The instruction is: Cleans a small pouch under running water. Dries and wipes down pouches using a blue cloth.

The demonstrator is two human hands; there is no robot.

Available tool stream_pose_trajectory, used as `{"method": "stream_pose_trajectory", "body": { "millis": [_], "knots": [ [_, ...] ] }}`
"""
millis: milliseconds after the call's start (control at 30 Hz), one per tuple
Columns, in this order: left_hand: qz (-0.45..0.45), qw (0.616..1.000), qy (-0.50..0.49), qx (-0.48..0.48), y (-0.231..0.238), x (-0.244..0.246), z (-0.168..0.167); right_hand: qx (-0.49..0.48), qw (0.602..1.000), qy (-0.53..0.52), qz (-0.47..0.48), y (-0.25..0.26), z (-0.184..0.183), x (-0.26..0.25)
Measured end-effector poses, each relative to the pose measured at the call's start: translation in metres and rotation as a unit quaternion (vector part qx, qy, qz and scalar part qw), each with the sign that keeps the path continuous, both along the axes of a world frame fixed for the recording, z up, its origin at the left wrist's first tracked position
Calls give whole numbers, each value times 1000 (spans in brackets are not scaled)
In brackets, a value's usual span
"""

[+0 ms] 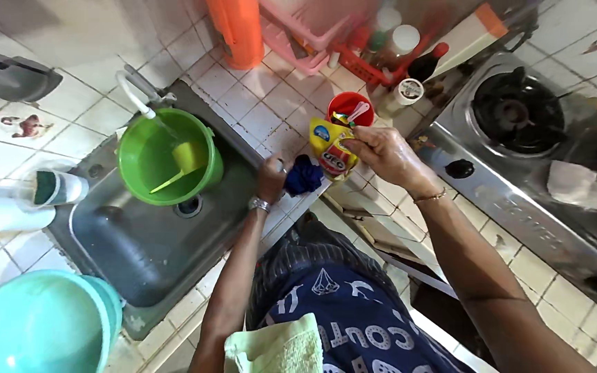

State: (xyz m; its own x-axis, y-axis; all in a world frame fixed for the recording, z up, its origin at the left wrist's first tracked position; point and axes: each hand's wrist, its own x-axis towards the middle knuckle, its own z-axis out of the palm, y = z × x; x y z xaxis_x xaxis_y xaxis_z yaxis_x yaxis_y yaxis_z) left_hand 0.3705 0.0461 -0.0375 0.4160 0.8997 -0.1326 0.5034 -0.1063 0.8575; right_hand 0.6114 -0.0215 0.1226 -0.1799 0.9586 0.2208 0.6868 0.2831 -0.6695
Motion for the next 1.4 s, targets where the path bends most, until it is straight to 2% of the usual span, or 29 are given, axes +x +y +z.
{"method": "stream_pose_trajectory", "body": {
  "millis": [67,133,200,267,367,433,467,567,700,767,900,1067,1133,1267,1333,1400],
  "knots": [
    [-38,989,135,55,-10,8,-45,-2,1000,-7,-8,-4,-11,11],
    [-46,985,160,38,-21,11,-51,-4,1000,7,-22,-13,-20,22],
    [-12,996,60,-59,-25,4,-29,-22,999,19,-44,-18,-21,26],
    [63,981,-118,-138,-27,-7,8,-45,996,37,-67,-17,-23,24],
    [132,915,-337,-177,-32,-35,63,-68,990,74,-99,-15,-34,18],
    [174,850,-456,-197,-33,-46,74,-82,983,112,-118,-14,-42,10],
    [199,840,-473,-176,-36,-44,77,-86,978,138,-128,-13,-46,3],
    [184,894,-409,-18,-58,-12,94,-92,964,205,-141,-4,-47,-31],
    [78,929,-309,186,-67,40,83,-16,965,237,-115,-4,-34,-87],
    [96,929,-273,229,-62,47,76,6,967,226,-113,-6,-27,-104],
    [166,913,-348,130,-48,28,84,7,985,154,-80,-8,-17,-121],
    [226,914,-338,22,-32,9,83,-18,984,177,-24,2,-15,-116],
    [246,917,-314,33,-29,7,76,-31,983,180,-20,4,-12,-116],
    [220,936,-263,77,-19,-9,79,-39,984,170,-21,9,-5,-112],
    [204,941,-269,2,-22,-19,79,-56,980,189,-18,13,3,-106],
    [165,921,-334,-115,-27,-29,74,-53,976,212,-11,20,11,-101]
  ]
}}
